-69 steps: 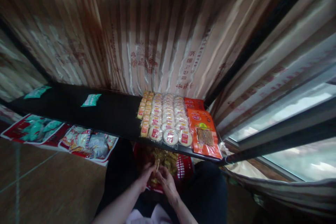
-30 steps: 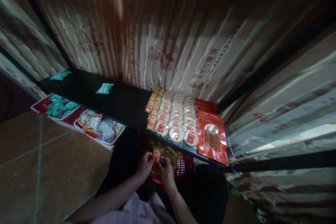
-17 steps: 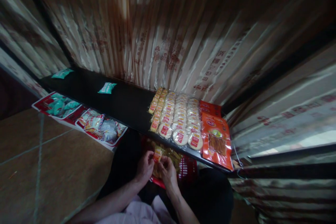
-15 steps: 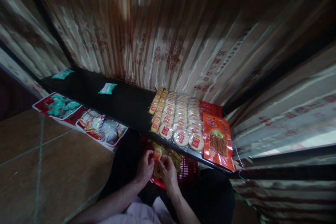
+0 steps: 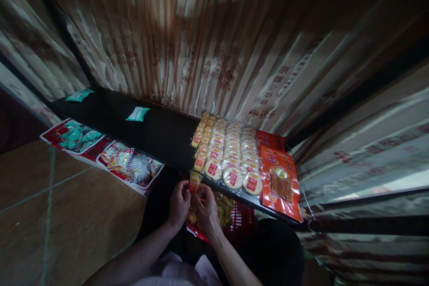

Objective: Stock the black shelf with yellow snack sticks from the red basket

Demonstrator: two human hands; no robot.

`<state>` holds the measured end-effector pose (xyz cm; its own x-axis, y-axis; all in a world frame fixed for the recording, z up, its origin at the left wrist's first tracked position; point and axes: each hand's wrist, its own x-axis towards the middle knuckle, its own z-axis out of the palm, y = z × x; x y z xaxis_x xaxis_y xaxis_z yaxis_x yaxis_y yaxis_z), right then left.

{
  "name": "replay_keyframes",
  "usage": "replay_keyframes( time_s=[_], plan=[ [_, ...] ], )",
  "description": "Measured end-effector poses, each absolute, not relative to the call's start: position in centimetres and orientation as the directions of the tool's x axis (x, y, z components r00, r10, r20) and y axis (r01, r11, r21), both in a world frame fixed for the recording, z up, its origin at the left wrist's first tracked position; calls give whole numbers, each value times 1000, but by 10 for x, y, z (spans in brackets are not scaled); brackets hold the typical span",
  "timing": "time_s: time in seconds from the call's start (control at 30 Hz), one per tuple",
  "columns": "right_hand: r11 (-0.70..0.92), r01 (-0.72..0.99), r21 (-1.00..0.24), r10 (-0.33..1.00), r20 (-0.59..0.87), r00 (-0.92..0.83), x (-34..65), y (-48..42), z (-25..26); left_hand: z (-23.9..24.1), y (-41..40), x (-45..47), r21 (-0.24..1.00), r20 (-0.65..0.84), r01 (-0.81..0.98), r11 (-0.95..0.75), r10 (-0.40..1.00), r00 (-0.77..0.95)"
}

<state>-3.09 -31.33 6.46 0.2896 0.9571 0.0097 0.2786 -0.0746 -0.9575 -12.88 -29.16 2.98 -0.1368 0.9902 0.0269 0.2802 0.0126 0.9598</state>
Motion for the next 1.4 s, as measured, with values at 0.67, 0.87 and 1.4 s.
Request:
replay_keyframes(
  time_s=[0.67, 0.87, 1.4],
  plan=[
    [72, 329, -942, 953, 162, 257, -53, -251, 63, 42, -225, -144, 910, 181, 394, -125, 978, -107],
    [92, 364, -927, 953, 187, 237, -59, -240, 70, 41, -216, -148, 843, 226, 515, -155, 971, -78],
    [81, 463, -883, 944, 217, 249, -58, -223, 52, 31, -202, -136, 826, 285, 539, -163, 947, -151]
  ],
)
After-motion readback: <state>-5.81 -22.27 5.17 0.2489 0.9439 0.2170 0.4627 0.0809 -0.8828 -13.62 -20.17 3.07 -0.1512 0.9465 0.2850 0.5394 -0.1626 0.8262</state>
